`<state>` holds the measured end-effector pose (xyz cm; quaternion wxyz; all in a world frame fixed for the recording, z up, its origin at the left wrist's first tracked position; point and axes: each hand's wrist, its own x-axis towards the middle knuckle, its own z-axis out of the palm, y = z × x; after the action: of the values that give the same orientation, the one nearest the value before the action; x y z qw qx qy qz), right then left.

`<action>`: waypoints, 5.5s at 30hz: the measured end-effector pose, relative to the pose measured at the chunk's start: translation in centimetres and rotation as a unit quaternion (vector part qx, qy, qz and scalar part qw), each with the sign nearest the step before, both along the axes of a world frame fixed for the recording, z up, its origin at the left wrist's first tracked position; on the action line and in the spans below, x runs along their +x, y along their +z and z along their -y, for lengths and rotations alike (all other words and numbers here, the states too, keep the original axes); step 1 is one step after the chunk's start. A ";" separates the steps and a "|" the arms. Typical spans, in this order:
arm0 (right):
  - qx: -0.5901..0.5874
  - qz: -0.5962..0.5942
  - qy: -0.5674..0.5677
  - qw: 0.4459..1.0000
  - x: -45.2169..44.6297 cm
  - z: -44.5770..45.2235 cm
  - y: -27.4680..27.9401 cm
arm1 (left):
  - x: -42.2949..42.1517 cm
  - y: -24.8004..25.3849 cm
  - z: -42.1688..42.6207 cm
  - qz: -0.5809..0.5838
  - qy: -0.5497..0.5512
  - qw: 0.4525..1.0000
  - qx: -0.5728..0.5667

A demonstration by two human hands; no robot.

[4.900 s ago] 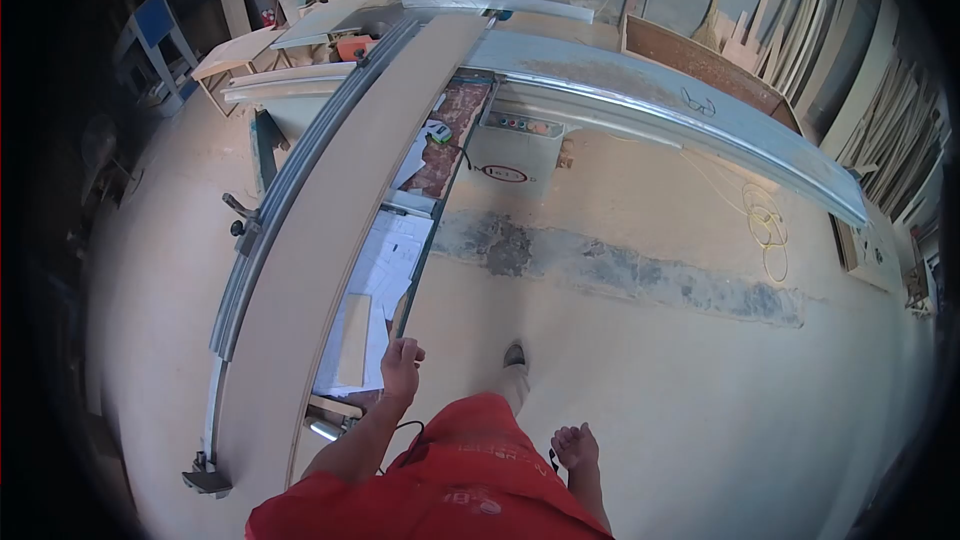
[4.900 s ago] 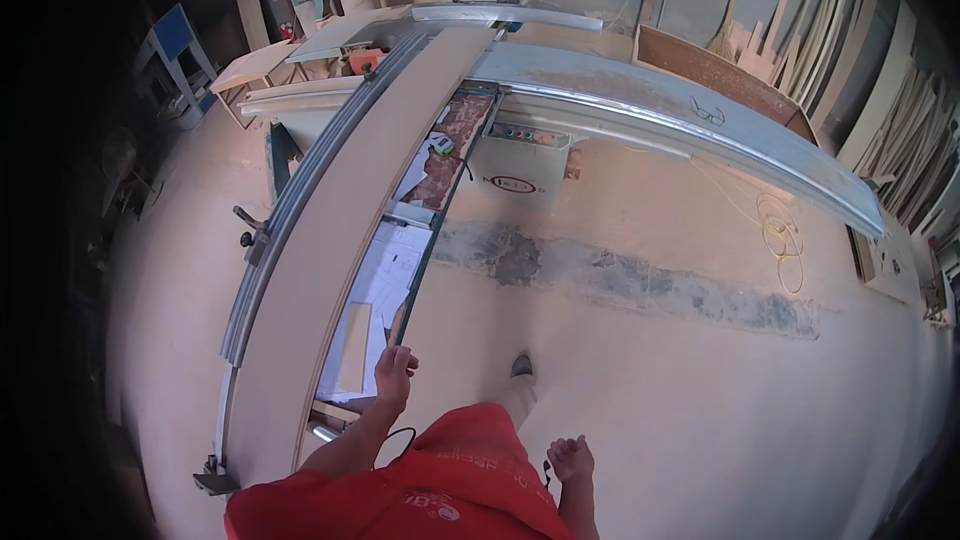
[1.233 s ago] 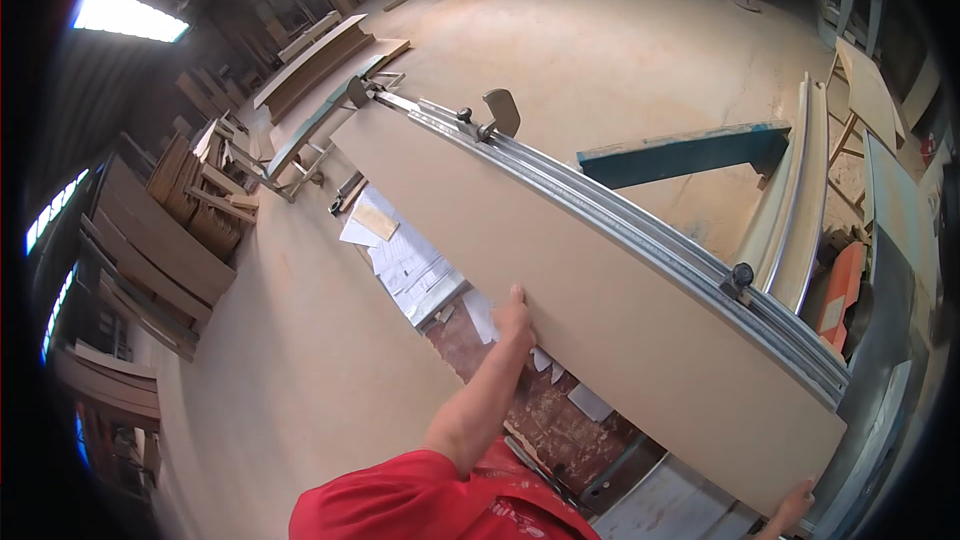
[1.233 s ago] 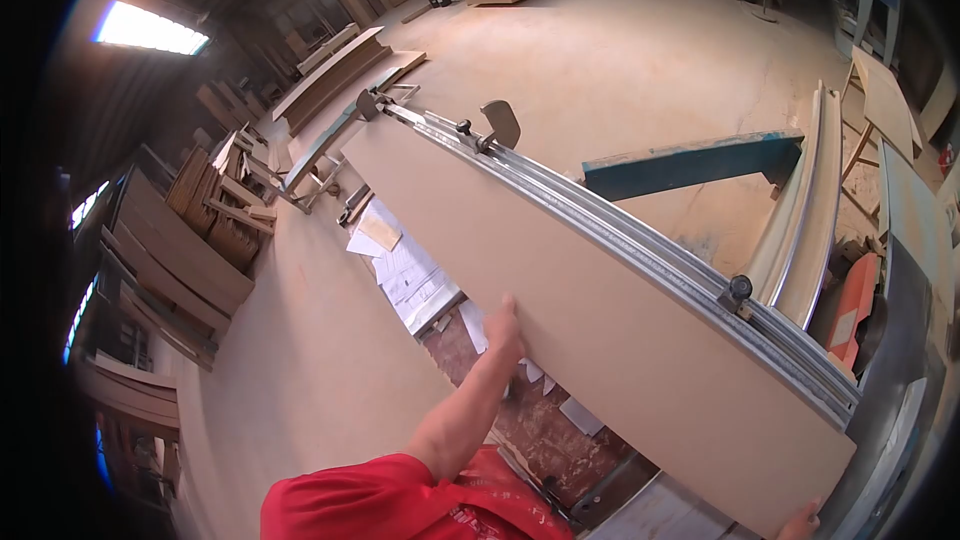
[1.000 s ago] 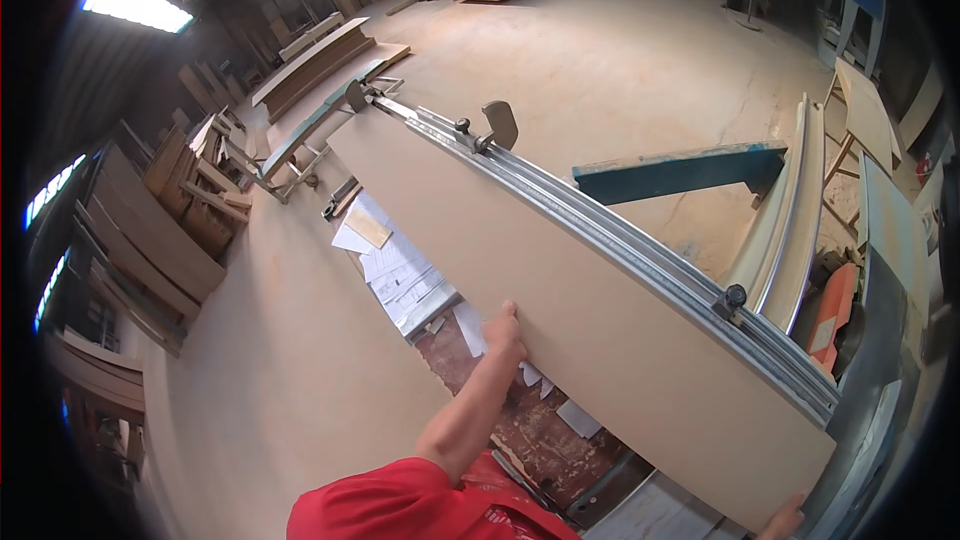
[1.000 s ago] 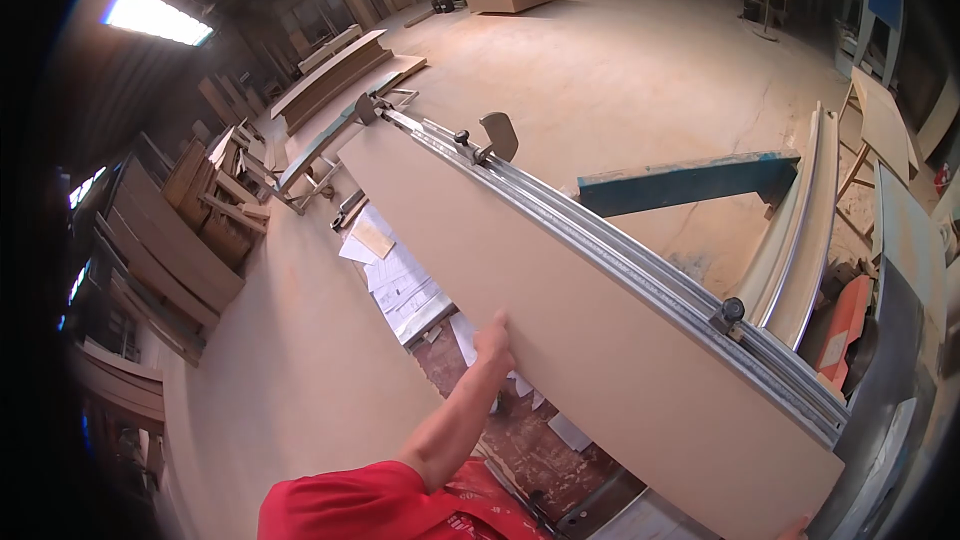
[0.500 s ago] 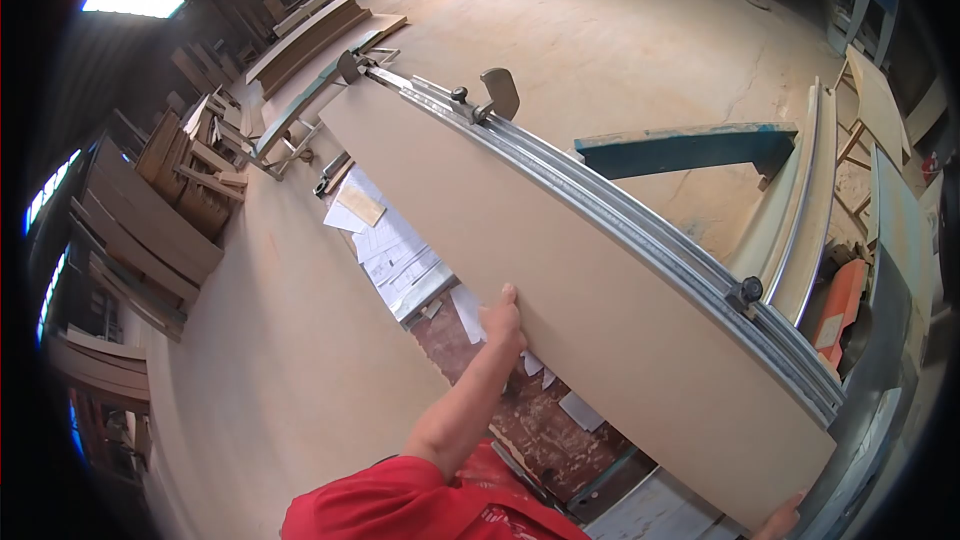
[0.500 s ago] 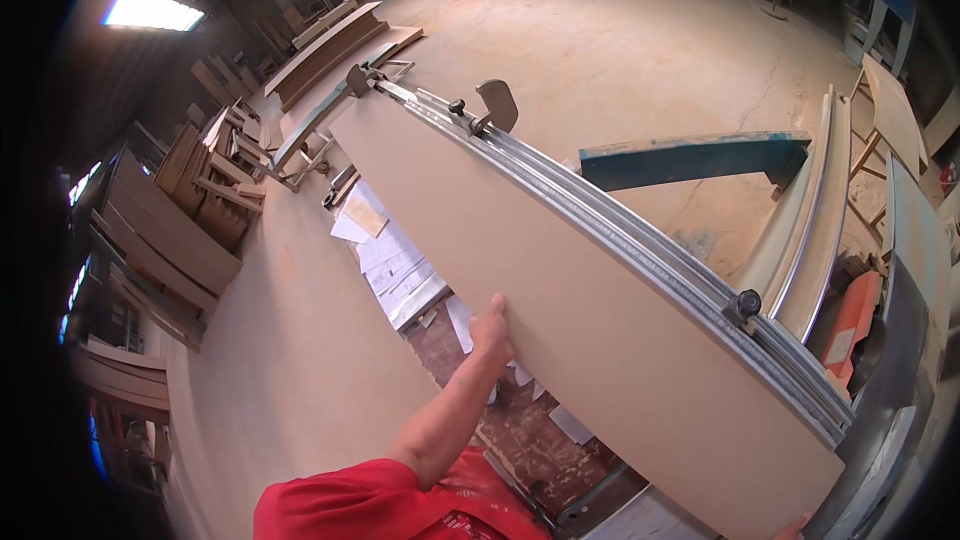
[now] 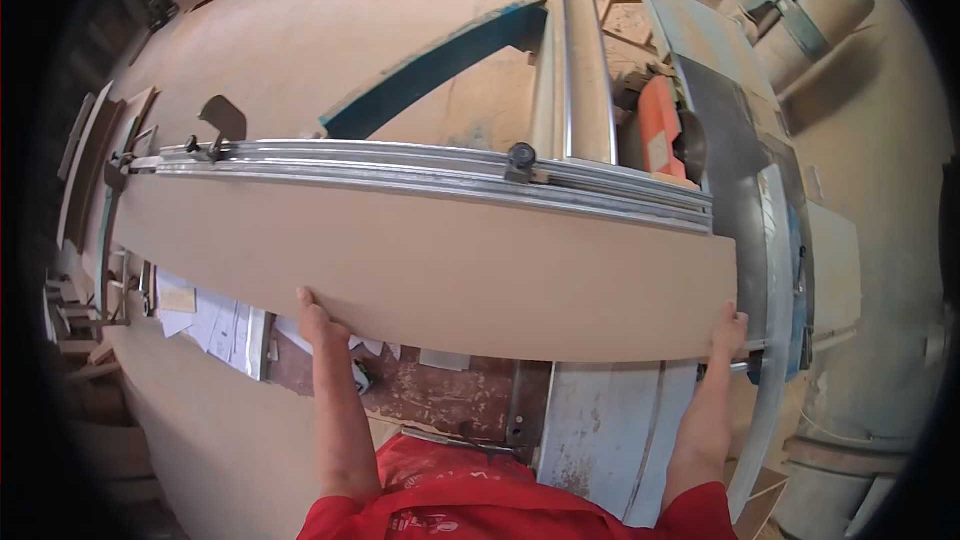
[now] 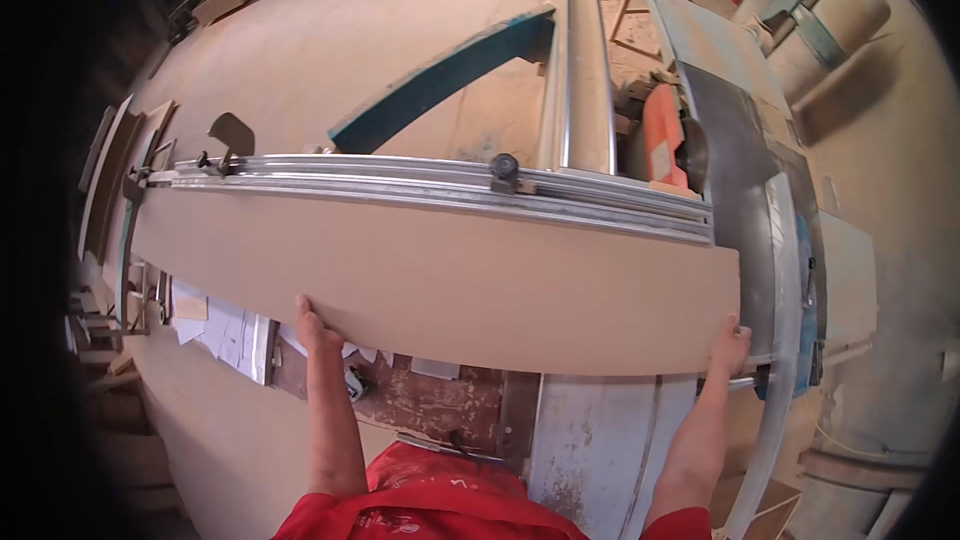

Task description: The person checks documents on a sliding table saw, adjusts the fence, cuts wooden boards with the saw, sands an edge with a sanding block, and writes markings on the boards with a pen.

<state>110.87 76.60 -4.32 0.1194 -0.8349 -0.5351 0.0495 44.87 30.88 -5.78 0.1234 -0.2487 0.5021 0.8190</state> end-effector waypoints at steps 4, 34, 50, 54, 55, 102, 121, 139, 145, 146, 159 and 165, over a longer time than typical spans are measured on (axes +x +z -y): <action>0.041 -0.011 0.008 0.999 -1.6 1.3 0.7 | -0.5 0.2 -0.4 -0.023 0.024 0.999 -0.039; 0.165 0.048 0.624 0.762 -17.8 18.9 2.7 | -1.4 0.7 -0.5 -0.008 -0.025 1.000 -0.007; 0.185 0.046 0.616 0.765 -17.6 18.8 2.7 | -0.3 2.7 4.9 0.004 -0.259 0.895 -0.362; 0.183 0.059 0.610 0.769 -17.3 19.0 3.4 | -1.1 3.5 7.6 -0.292 -0.417 0.413 -0.755; 0.180 0.064 0.613 0.766 -17.3 19.2 3.7 | 1.9 7.5 4.1 -0.341 -0.420 0.425 -0.726; 0.337 0.039 0.581 0.740 -16.6 20.4 -0.3 | 4.1 13.7 -25.4 -0.663 -0.349 0.391 -0.535; 0.278 0.059 0.583 0.762 -17.2 20.3 -0.5 | 5.1 15.5 -24.1 -0.647 -0.346 0.380 -0.563; 0.185 0.079 0.595 0.778 -17.7 19.5 0.6 | 8.1 14.9 -24.5 -0.568 -0.367 0.384 -0.628; 0.170 0.076 0.595 0.782 -17.9 19.6 2.3 | 7.7 14.4 -24.8 -0.559 -0.382 0.405 -0.615; 0.168 0.074 0.597 0.781 -17.9 19.7 2.4 | 7.6 14.4 -24.9 -0.554 -0.386 0.406 -0.616; 0.247 -0.082 0.494 0.829 -13.5 10.6 8.7 | 6.2 12.1 -25.9 -0.555 -0.379 0.381 -0.635; 0.249 -0.032 0.374 0.893 -6.6 -12.9 9.6 | 5.0 9.7 -26.5 -0.584 -0.359 0.366 -0.630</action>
<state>104.28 89.47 5.26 0.3129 -0.5141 -0.7984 -0.0180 49.91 57.42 3.91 -0.1107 0.4893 0.8610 0.0843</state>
